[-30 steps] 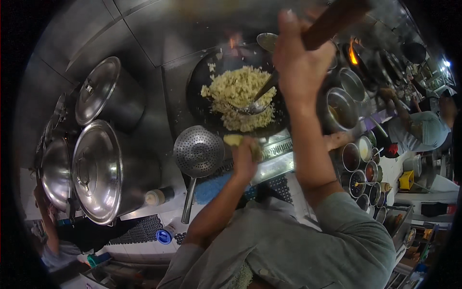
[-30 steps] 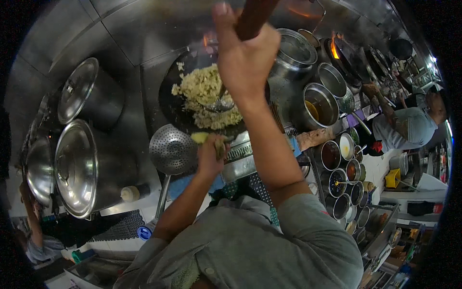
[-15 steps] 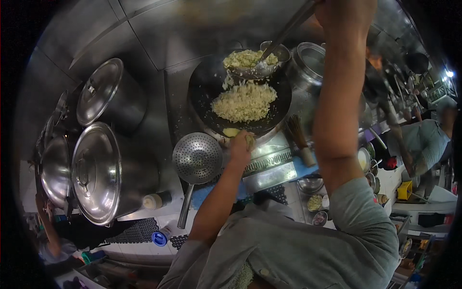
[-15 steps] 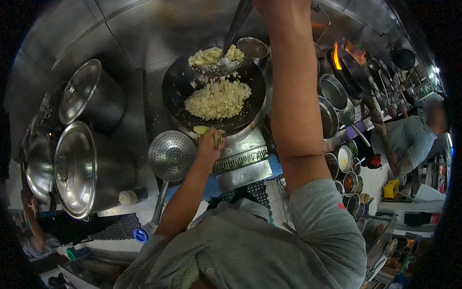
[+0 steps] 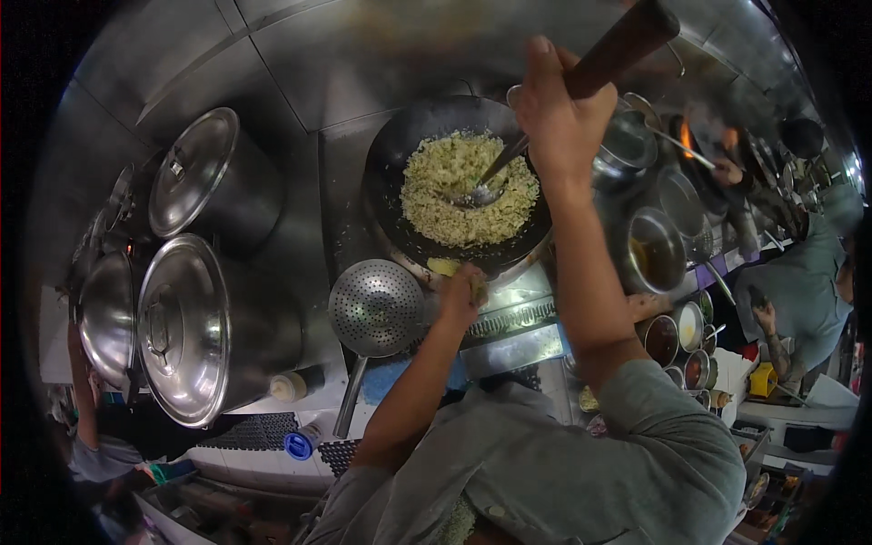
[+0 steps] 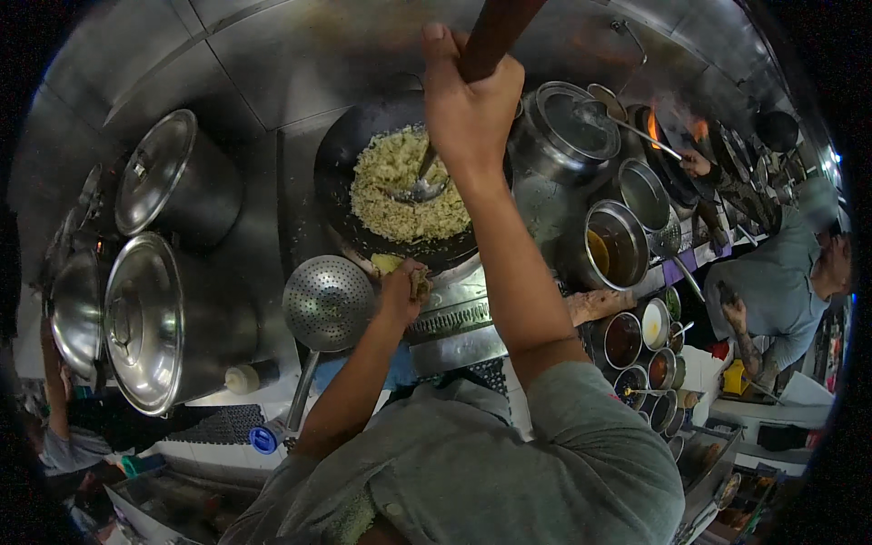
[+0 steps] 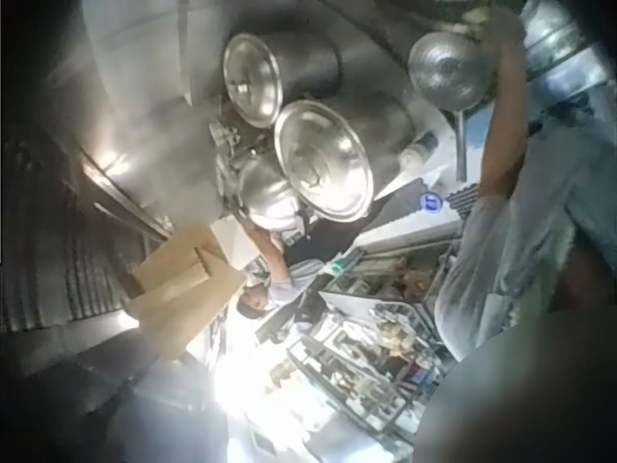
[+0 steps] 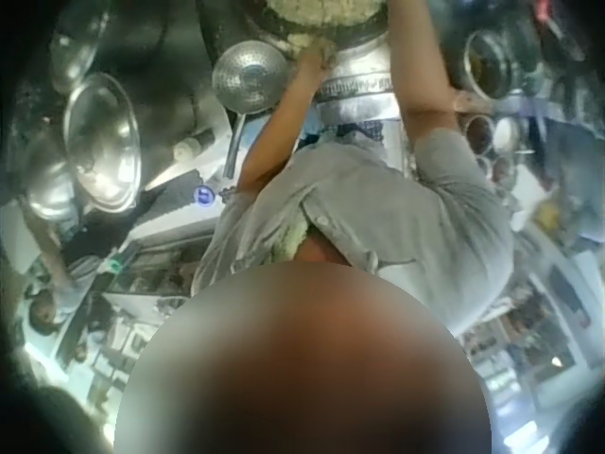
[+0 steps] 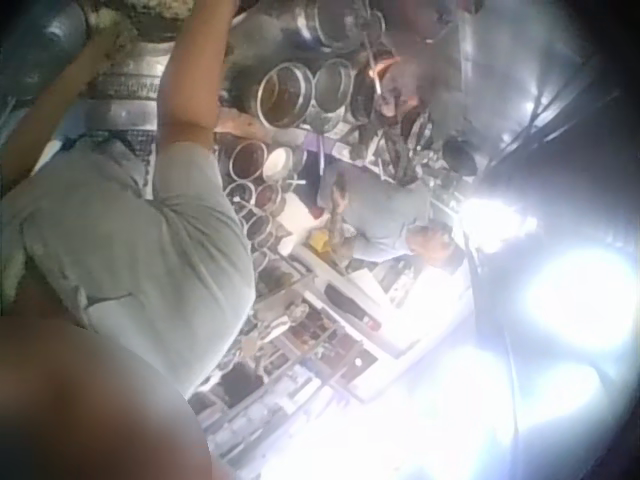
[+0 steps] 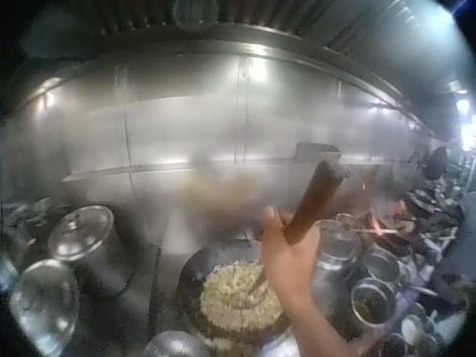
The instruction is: The person stir-fries rice in a wok over a high flame, using a ladle to toss the contents. After cooking, they transfer the rice into a white bowl and then clean the wok with a brush and a cloth.
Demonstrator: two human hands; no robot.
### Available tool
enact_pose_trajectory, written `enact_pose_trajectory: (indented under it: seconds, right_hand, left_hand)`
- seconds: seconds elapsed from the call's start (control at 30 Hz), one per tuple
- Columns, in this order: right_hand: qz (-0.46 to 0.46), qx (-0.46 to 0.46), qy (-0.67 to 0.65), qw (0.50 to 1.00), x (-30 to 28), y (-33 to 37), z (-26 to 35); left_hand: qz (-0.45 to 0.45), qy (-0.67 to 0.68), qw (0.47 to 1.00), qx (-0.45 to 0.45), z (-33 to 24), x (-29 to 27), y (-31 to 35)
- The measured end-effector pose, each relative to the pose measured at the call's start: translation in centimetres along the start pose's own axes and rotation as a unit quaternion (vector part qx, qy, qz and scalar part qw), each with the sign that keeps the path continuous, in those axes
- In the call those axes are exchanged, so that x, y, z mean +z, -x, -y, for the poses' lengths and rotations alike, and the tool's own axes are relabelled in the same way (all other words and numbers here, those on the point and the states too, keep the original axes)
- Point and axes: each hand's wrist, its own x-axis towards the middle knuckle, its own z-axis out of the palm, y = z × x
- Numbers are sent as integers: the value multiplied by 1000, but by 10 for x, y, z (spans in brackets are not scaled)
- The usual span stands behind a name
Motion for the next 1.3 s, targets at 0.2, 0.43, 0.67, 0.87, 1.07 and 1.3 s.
enact_pose_trajectory:
  seconds: [0.2,0.43,0.67,0.87,1.07,1.3]
  right_hand:
    - [18,-3,76,997,11,25,-73]
    - [-7,25,-9,1000,55,15,-65]
    - [40,30,62,997,52,9,-51]
    - [31,-10,90,995,37,31,-96]
    - [24,17,38,999,30,18,-37]
    - [15,14,80,997,18,3,-58]
  left_hand:
    - [28,-11,999,-44,-2,-2,4]
    - [42,-57,996,-45,-2,-3,1]
    - [43,-25,997,-62,-2,-7,1]
    - [72,-17,995,-70,7,-9,-9]
    - [70,2,997,-34,1,-11,-11]
    - [58,5,996,-69,0,-4,-6]
